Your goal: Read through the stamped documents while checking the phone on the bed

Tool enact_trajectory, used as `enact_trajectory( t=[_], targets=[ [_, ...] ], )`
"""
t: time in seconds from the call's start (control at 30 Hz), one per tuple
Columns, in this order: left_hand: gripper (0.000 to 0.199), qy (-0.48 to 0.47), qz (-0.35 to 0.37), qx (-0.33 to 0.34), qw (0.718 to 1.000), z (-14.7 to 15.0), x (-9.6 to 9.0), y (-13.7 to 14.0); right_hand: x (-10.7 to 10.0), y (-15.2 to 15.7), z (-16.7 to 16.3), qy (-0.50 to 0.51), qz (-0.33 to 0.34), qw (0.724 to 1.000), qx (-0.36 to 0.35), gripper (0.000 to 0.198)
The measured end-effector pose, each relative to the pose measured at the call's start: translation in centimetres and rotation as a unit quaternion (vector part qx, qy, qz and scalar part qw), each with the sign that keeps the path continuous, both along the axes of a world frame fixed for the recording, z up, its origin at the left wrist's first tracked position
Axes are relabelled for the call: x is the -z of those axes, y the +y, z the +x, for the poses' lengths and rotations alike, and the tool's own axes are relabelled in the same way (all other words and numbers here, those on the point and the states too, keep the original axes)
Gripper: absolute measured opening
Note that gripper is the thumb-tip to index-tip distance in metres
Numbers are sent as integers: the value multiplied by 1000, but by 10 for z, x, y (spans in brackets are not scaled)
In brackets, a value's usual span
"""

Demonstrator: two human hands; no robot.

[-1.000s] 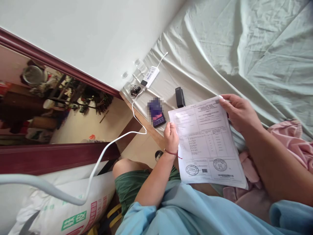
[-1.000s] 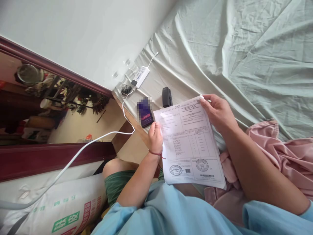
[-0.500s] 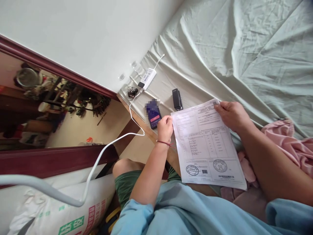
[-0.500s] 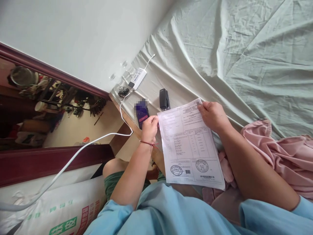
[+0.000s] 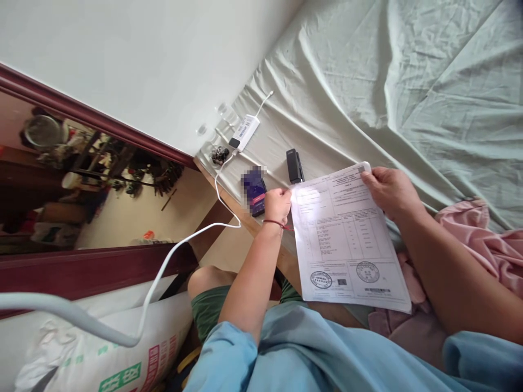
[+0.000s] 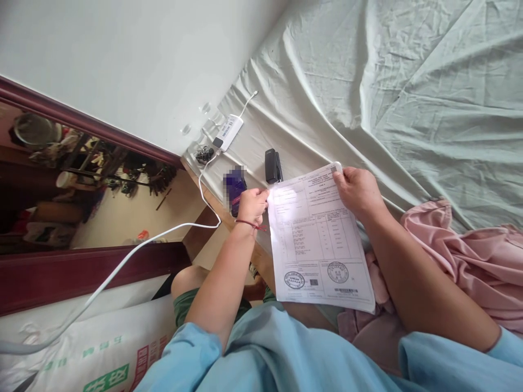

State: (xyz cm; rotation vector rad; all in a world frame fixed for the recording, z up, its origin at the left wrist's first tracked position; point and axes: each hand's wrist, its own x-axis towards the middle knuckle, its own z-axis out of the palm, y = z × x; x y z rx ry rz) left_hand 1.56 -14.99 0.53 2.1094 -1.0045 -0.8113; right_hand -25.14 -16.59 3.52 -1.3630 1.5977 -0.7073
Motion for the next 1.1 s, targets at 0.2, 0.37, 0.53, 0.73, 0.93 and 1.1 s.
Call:
enact_trajectory(
  t=[0.2, 0.37, 0.53, 0.73, 0.93, 1.1],
  targets=[
    [24, -5, -10, 7, 1000, -4, 0, -7, 1, -2, -3, -1, 21, 1000, 20, 32],
    [11, -126, -44, 69, 989, -5, -6, -6, 3, -4, -6, 58, -4, 998, 18, 32],
    [46, -237, -177, 98, 950, -5, -20, -1, 4, -4, -7, 59, -13, 998, 13, 34],
    [61, -267, -186, 223, 919, -3, -20, 6, 3, -4, -6, 64, -2, 998, 15, 29],
    [63, -359, -147, 252, 887, 1, -11, 12, 5, -3, -5, 68, 17, 997, 17, 26],
    [57, -358, -161, 255, 884, -3, -6, 12, 4, -4, -6, 59, 11, 998, 14, 25]
  ],
)
